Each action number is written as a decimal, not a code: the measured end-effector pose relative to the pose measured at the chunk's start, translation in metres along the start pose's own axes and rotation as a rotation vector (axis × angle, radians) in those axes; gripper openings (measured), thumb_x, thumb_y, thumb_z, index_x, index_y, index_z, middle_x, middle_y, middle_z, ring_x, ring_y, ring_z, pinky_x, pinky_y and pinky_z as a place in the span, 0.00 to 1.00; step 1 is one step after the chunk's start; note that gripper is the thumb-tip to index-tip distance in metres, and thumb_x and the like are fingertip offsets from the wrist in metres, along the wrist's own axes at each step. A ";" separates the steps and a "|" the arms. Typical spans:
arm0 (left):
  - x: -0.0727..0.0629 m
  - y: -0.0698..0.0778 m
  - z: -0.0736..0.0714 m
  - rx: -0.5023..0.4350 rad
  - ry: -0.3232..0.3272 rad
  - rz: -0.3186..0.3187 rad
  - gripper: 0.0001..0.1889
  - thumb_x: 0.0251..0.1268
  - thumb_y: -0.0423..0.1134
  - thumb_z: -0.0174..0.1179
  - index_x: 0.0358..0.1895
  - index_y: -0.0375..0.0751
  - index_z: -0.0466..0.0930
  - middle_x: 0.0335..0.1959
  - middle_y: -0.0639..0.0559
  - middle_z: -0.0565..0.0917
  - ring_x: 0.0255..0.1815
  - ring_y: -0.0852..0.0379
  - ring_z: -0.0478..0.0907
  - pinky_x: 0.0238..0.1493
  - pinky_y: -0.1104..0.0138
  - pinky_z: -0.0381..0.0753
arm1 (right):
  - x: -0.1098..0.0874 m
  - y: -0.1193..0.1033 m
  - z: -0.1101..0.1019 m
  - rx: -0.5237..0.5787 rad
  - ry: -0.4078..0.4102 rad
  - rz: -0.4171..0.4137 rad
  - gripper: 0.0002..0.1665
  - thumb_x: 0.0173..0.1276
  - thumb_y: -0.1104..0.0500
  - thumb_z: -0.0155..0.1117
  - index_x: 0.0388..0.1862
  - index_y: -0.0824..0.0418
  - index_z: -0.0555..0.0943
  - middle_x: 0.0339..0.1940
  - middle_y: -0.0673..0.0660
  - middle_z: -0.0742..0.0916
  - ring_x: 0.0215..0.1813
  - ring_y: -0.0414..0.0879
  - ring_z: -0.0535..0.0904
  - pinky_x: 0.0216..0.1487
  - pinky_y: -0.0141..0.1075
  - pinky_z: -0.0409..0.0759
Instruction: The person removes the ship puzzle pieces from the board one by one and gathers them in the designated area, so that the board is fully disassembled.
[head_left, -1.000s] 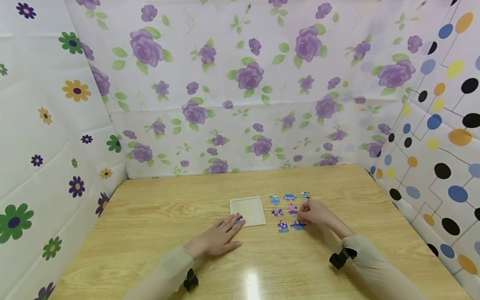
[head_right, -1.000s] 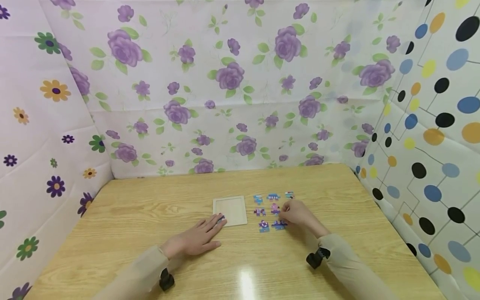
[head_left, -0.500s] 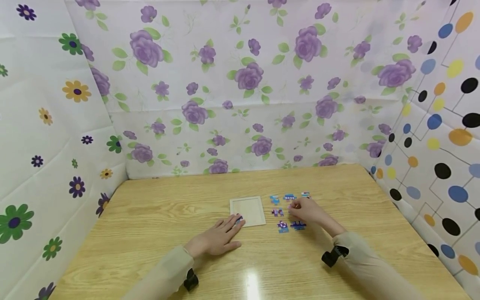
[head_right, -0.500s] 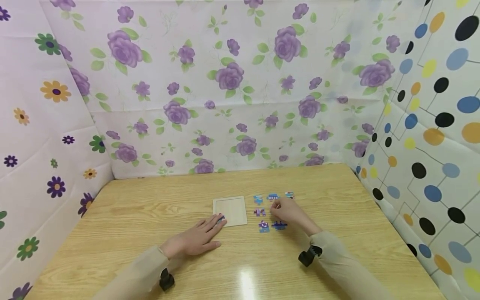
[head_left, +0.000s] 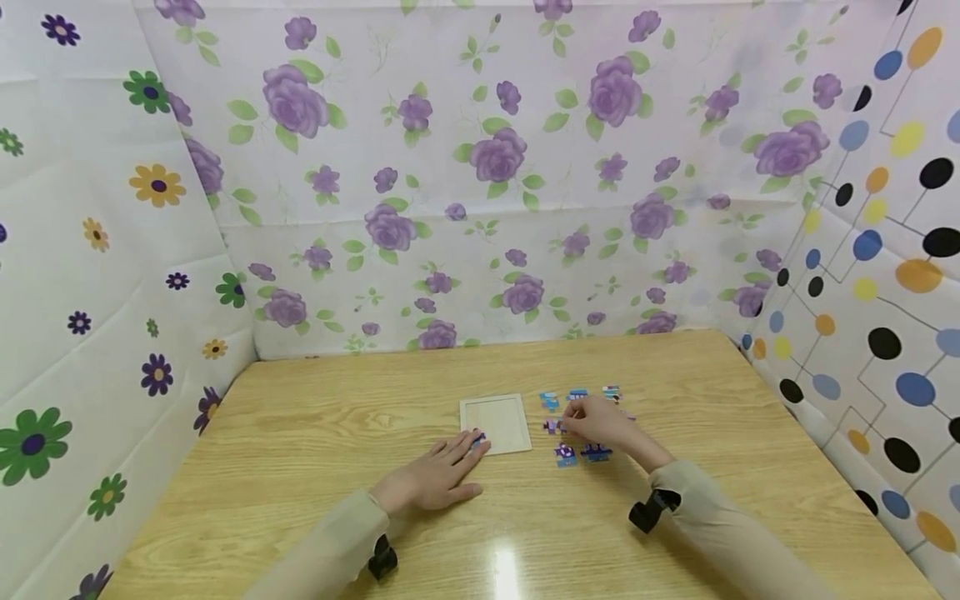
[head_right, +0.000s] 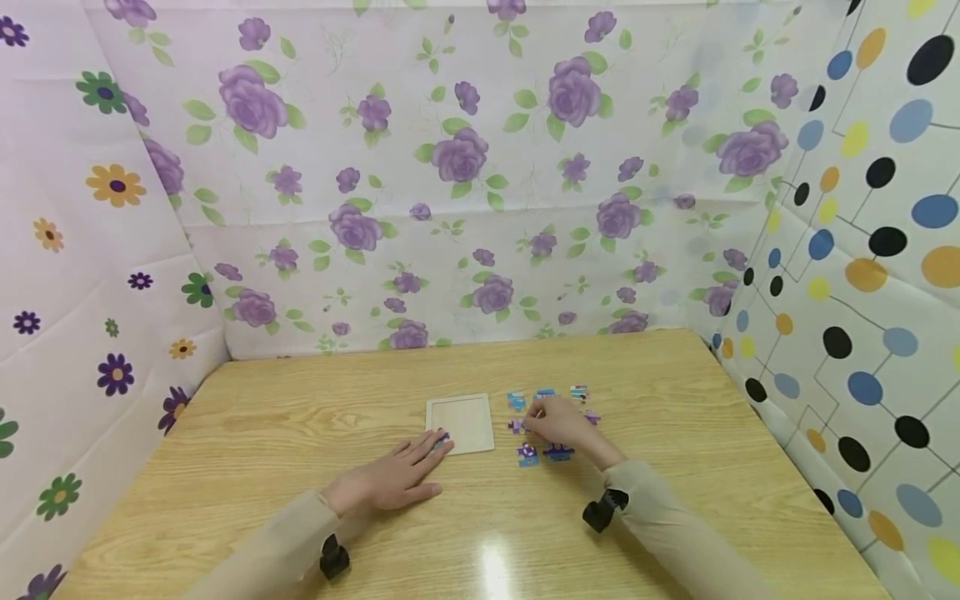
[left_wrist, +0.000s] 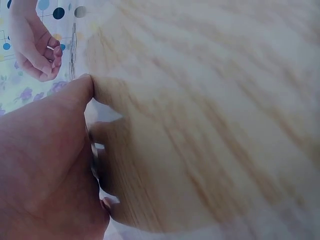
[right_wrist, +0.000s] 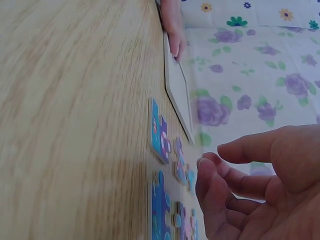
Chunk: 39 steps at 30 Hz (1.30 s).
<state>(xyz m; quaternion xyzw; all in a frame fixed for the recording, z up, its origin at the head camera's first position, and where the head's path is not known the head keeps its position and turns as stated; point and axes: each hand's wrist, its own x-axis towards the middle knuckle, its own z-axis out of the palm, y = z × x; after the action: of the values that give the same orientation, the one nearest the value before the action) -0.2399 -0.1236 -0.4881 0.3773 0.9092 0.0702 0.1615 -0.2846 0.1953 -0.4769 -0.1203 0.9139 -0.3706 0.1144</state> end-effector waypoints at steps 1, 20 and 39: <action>0.000 0.000 0.000 0.002 0.001 -0.001 0.37 0.77 0.57 0.39 0.79 0.45 0.40 0.80 0.43 0.39 0.81 0.46 0.38 0.77 0.47 0.47 | 0.002 -0.001 0.002 0.000 0.001 -0.002 0.10 0.70 0.58 0.58 0.34 0.59 0.84 0.21 0.54 0.82 0.21 0.42 0.73 0.23 0.33 0.70; 0.001 0.000 -0.002 -0.057 -0.015 -0.021 0.36 0.76 0.57 0.41 0.79 0.48 0.41 0.79 0.37 0.36 0.80 0.40 0.36 0.76 0.45 0.48 | 0.025 -0.015 0.037 0.067 -0.080 -0.195 0.09 0.72 0.60 0.57 0.35 0.61 0.83 0.23 0.55 0.84 0.24 0.43 0.78 0.25 0.32 0.78; -0.001 0.011 -0.005 0.025 -0.023 -0.087 0.32 0.76 0.58 0.40 0.79 0.57 0.46 0.77 0.29 0.40 0.79 0.35 0.40 0.74 0.45 0.54 | 0.045 -0.039 0.059 0.038 -0.106 -0.289 0.10 0.72 0.61 0.56 0.44 0.58 0.84 0.34 0.50 0.86 0.30 0.40 0.77 0.30 0.31 0.76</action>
<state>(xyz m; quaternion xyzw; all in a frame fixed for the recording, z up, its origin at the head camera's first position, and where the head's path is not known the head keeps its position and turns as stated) -0.2338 -0.1168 -0.4801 0.3402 0.9236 0.0474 0.1702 -0.3042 0.1156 -0.4962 -0.2678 0.8724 -0.3937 0.1103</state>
